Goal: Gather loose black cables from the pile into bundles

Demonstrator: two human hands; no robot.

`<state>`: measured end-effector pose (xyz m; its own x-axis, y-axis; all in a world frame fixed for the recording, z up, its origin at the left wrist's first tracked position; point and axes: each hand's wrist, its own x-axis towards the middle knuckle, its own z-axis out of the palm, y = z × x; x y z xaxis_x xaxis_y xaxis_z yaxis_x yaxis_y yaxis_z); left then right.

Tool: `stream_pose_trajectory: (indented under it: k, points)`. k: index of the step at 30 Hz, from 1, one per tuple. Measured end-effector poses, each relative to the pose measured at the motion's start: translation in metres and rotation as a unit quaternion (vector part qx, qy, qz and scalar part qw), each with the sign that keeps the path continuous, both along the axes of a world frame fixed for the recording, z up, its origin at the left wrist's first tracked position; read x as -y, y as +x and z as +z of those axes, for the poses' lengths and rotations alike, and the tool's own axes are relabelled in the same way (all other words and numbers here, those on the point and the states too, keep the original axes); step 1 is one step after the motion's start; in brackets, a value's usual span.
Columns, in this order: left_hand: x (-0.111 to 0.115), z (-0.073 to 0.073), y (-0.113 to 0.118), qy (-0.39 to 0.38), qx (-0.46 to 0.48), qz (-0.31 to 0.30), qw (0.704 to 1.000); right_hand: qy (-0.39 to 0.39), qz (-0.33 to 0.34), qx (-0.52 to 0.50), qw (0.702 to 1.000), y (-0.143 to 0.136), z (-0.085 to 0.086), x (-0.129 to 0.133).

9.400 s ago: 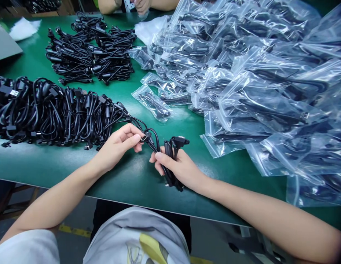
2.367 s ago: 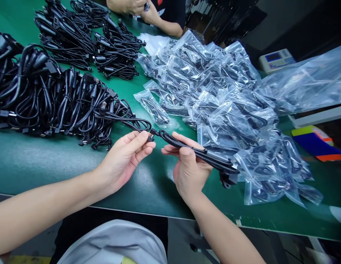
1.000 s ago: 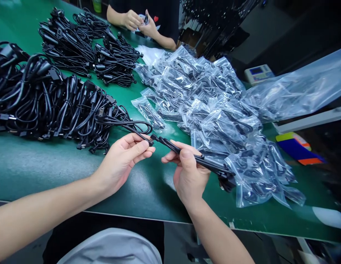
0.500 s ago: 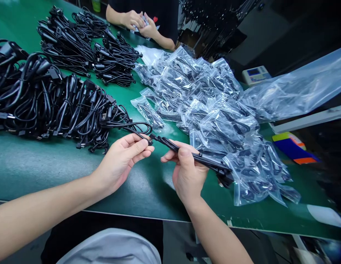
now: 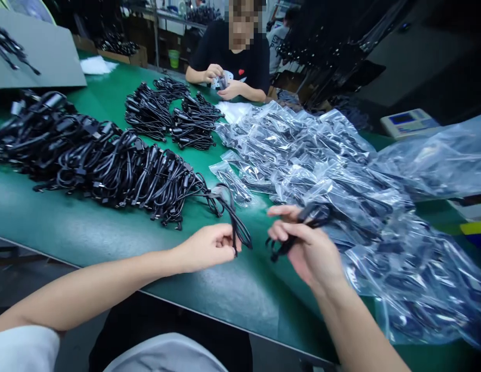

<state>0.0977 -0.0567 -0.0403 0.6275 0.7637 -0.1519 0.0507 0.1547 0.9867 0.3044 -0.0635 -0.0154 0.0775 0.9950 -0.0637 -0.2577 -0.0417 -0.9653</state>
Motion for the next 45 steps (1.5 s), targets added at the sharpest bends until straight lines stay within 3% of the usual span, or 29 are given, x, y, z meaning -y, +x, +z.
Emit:
stream_pose_trajectory:
  k: [3, 4, 6, 7, 9, 10, 12, 14, 15, 16, 17, 19, 21, 23, 26, 31, 35, 41, 45]
  points:
    - [0.003, -0.002, 0.001, 0.156, -0.135, -0.151, 0.967, -0.193, 0.185, -0.023, 0.963, -0.013, -0.019, 0.008]
    - [0.003, -0.002, 0.001, 0.199, -0.162, -0.195, 0.947, -0.223, 0.218, -0.036, 0.949, -0.018, -0.025, 0.010]
    - [0.001, 0.002, -0.001, 0.248, -0.191, -0.243, 0.918, -0.227, 0.216, -0.073, 0.947, -0.025, -0.033, 0.012]
    - [-0.002, 0.005, -0.003, 0.261, -0.208, -0.224, 0.915, -0.206, 0.186, -0.097, 0.956, -0.025, -0.034, 0.011]
    - [-0.013, 0.010, -0.008, 0.284, -0.286, -0.113, 0.908, -0.153, 0.115, -0.143, 0.971, -0.018, -0.031, 0.006]
    - [-0.020, 0.012, -0.010, 0.300, -0.352, -0.039, 0.886, -0.132, 0.087, -0.158, 0.975, -0.013, -0.029, 0.002]
    - [-0.033, 0.013, -0.013, 0.338, -0.488, 0.058, 0.803, -0.108, 0.054, -0.169, 0.978, -0.001, -0.026, -0.003]
    - [-0.042, 0.009, -0.014, 0.368, -0.568, 0.068, 0.733, -0.098, 0.049, -0.155, 0.982, 0.005, -0.025, -0.006]
    - [-0.045, 0.007, -0.014, 0.379, -0.578, 0.066, 0.719, -0.096, 0.053, -0.145, 0.983, 0.006, -0.025, -0.006]
    - [-0.045, 0.004, -0.014, 0.385, -0.568, 0.067, 0.724, -0.098, 0.063, -0.135, 0.984, 0.006, -0.026, -0.005]
    - [-0.045, 0.001, -0.015, 0.382, -0.537, 0.073, 0.749, -0.104, 0.072, -0.127, 0.984, 0.006, -0.026, -0.003]
    - [-0.041, -0.002, -0.017, 0.335, -0.405, 0.089, 0.846, -0.120, 0.069, -0.128, 0.982, 0.003, -0.029, -0.001]
    - [-0.033, -0.002, -0.018, 0.226, -0.211, 0.096, 0.946, -0.134, 0.047, -0.146, 0.979, 0.003, -0.032, 0.000]
    - [-0.024, 0.000, -0.015, 0.116, -0.038, 0.086, 0.989, -0.145, 0.034, -0.159, 0.976, 0.003, -0.035, 0.000]
    - [-0.012, 0.008, -0.003, 0.033, 0.073, 0.055, 0.995, -0.143, 0.061, -0.160, 0.975, 0.001, -0.038, 0.002]
    - [-0.001, 0.016, 0.020, -0.016, 0.076, 0.013, 0.997, -0.054, 0.148, -0.196, 0.968, -0.007, -0.036, 0.010]
    - [0.000, 0.012, 0.026, -0.009, 0.048, 0.005, 0.999, -0.055, 0.142, -0.191, 0.970, -0.006, -0.038, 0.012]
    - [-0.004, 0.005, 0.019, 0.074, -0.086, 0.136, 0.984, -0.095, 0.096, -0.171, 0.976, -0.016, -0.041, 0.014]
    - [-0.009, 0.006, 0.012, 0.138, -0.117, 0.079, 0.980, -0.108, 0.095, -0.194, 0.970, -0.028, -0.043, 0.011]
